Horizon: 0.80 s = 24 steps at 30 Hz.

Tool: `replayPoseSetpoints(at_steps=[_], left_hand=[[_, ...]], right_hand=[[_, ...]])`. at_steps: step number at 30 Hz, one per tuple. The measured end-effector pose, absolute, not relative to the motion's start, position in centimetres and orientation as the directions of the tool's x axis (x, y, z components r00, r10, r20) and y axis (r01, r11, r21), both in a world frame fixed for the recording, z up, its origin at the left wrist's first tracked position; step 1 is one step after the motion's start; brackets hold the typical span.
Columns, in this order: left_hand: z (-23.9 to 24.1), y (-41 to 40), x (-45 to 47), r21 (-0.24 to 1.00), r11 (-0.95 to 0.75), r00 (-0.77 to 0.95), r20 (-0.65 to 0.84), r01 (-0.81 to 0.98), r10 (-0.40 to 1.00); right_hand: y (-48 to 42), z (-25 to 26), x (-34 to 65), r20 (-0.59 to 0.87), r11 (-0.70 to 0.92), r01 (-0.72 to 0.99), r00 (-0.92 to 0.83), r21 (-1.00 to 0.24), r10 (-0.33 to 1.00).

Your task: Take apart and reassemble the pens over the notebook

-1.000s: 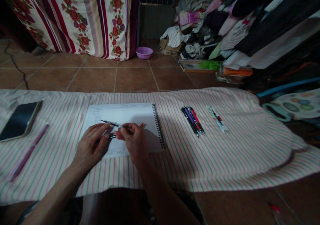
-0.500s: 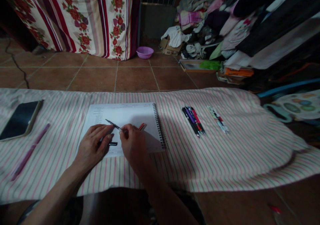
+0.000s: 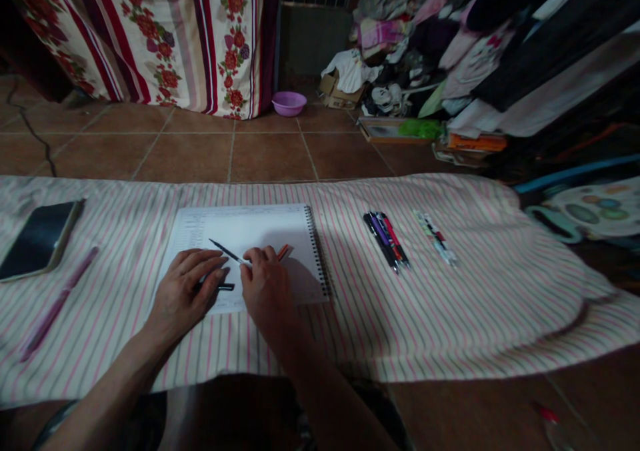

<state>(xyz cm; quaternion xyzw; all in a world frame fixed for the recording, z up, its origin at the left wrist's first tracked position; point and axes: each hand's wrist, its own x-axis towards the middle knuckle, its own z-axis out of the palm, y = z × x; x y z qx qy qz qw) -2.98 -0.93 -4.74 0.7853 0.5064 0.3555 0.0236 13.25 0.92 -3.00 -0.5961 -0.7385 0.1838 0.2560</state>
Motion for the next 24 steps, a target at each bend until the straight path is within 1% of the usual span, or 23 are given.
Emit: replayPoseSetpoints(at_steps=[9, 13, 19, 24], left_hand=[[-4.3, -1.3, -3.0, 0.419, -0.465, 0.191, 0.547, 0.78, 0.815], [-4.0, -1.5, -3.2, 0.435, -0.478, 0.198, 0.547, 0.763, 0.814], [-3.3, -2.2, -4.0, 0.453, -0.562, 0.356, 0.464, 0.692, 0.811], [-3.3, -2.5, -5.2, 0.443, -0.586, 0.464, 0.361, 0.678, 0.809]], right_hand=[[0.9, -2.6, 13.5, 0.103, 0.22, 0.789, -0.196, -0.574, 0.975], [0.7, -2.6, 13.6, 0.109, 0.242, 0.784, -0.22, -0.572, 0.969], [0.5, -2.8, 13.8, 0.112, 0.283, 0.785, -0.267, -0.552, 0.957], [0.6, -2.6, 13.8, 0.098, 0.27, 0.787, -0.261, -0.555, 0.96]])
